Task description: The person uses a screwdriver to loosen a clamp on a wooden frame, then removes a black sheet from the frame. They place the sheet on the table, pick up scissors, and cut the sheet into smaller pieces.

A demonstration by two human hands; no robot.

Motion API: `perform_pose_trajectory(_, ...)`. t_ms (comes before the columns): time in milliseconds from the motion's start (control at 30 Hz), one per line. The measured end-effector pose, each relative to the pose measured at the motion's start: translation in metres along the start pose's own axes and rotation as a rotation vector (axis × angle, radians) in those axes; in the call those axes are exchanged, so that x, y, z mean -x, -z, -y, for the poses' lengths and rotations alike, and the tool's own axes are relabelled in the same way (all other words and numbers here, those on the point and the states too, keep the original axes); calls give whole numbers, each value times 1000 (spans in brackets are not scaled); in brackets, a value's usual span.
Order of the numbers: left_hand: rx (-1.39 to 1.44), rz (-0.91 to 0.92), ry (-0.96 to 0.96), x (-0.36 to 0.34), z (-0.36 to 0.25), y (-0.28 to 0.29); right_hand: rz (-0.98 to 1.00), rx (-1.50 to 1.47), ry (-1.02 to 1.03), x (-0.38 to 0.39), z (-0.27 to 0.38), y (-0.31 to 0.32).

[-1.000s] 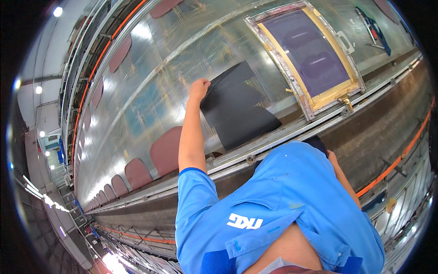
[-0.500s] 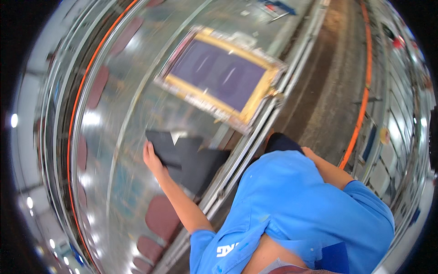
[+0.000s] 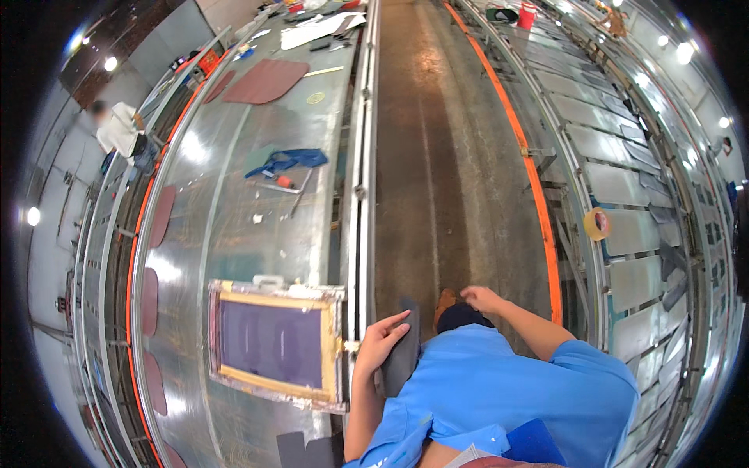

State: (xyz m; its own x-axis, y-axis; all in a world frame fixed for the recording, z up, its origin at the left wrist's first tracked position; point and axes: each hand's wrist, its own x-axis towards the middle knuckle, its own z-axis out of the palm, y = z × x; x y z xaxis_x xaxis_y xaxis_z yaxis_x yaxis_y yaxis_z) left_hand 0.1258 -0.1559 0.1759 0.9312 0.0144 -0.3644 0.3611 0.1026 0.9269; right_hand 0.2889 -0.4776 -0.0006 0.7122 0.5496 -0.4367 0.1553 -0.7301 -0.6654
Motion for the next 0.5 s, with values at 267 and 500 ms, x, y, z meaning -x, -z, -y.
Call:
perform_pose_trajectory(267, -104, 225, 17, -184, -94, -66, -188, -774, 322, -83, 114, 164)
perform_pose_trajectory(500, 31, 51, -24, -323, -128, -23, 85, -454, 302, -180, 135, 209)
